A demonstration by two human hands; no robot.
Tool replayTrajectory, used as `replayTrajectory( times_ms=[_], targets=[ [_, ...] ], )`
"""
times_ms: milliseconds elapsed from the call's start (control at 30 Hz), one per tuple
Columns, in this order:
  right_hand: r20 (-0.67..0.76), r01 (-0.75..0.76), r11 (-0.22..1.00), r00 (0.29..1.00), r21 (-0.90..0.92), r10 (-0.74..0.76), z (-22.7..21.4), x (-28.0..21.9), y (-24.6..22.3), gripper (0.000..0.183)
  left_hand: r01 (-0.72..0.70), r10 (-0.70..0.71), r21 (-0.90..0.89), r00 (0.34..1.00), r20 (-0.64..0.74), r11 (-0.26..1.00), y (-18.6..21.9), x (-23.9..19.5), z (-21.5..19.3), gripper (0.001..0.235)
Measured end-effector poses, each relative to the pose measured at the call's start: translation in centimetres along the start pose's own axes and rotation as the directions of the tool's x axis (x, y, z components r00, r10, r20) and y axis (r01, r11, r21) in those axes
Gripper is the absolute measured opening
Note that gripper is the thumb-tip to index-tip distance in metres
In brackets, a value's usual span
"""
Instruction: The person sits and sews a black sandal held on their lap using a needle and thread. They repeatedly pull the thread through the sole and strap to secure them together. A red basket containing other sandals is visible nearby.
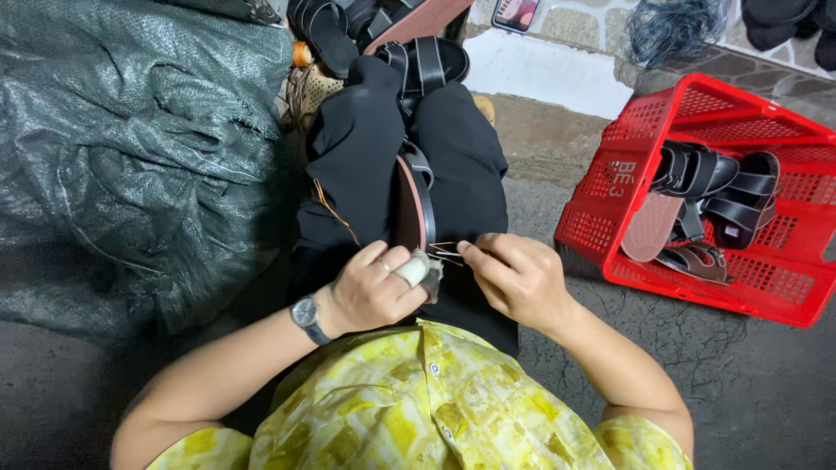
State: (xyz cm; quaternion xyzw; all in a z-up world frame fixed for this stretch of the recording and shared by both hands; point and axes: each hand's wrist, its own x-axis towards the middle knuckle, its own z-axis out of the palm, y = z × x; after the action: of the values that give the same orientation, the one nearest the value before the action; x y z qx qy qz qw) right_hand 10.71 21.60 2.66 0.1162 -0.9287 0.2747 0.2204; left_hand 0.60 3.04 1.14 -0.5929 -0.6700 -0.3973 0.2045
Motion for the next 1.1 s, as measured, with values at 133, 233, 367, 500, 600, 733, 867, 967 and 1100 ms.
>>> replayTrajectory(
  times_ms=[133,233,367,500,600,733,867,967,1100],
  targets=[
    [-0.008,0.009,1.0,1.0,-0.01,-0.01,0.1,-0.3,0.3,0.016,-0.002,0.001,0.034,1.0,0.011,0.999,0.1,0.6,-0.3,0.03],
    [-0.037,-0.037,0.999,0.999,-0.003,0.037,0.4,-1.0,0.8,0.018,0.016,-0.015,0.09,1.0,-0.013,0.996,0.1,0.7,0.9,0.031],
    [-0.038,-0.024,1.0,0.999,-0.017,0.023,0.0,-0.6,0.2,0.016,-0.012,0.012,0.043,1.0,0.001,0.999,0.0,1.3,0.5,0.032],
    [-0.029,0.033,0.998,0.999,-0.053,-0.034,0.1,0.2,0.0,0.016,-0.044,0.043,0.018,0.999,0.032,0.999,-0.5,0.5,-0.8,0.031],
    [0.031,0.119,0.98,0.993,-0.161,-0.115,0.2,0.4,0.0,0.016,-0.066,0.065,0.007,0.996,0.058,0.998,-0.7,0.1,-1.7,0.032],
    [0.027,-0.134,0.952,0.991,0.275,0.131,0.3,-0.4,-0.3,0.015,-0.091,0.09,0.015,0.994,0.067,0.996,-1.0,-1.0,-1.7,0.028],
    [0.01,-0.339,0.765,0.917,0.548,0.4,-0.4,-1.2,-0.3,0.022,-0.113,0.113,-0.007,0.991,0.074,0.994,-1.4,-0.6,-2.0,0.03],
    [0.2,-0.417,0.846,0.908,0.333,0.369,0.5,0.4,-1.6,0.039,-0.111,0.111,-0.003,0.99,0.089,0.994,-1.5,-0.5,-2.2,0.032],
    [0.195,-0.376,0.799,0.927,0.469,0.322,2.2,0.3,-0.8,0.01,-0.072,0.072,-0.006,0.991,0.112,0.997,-1.1,-0.4,-2.4,0.03]
  ],
)
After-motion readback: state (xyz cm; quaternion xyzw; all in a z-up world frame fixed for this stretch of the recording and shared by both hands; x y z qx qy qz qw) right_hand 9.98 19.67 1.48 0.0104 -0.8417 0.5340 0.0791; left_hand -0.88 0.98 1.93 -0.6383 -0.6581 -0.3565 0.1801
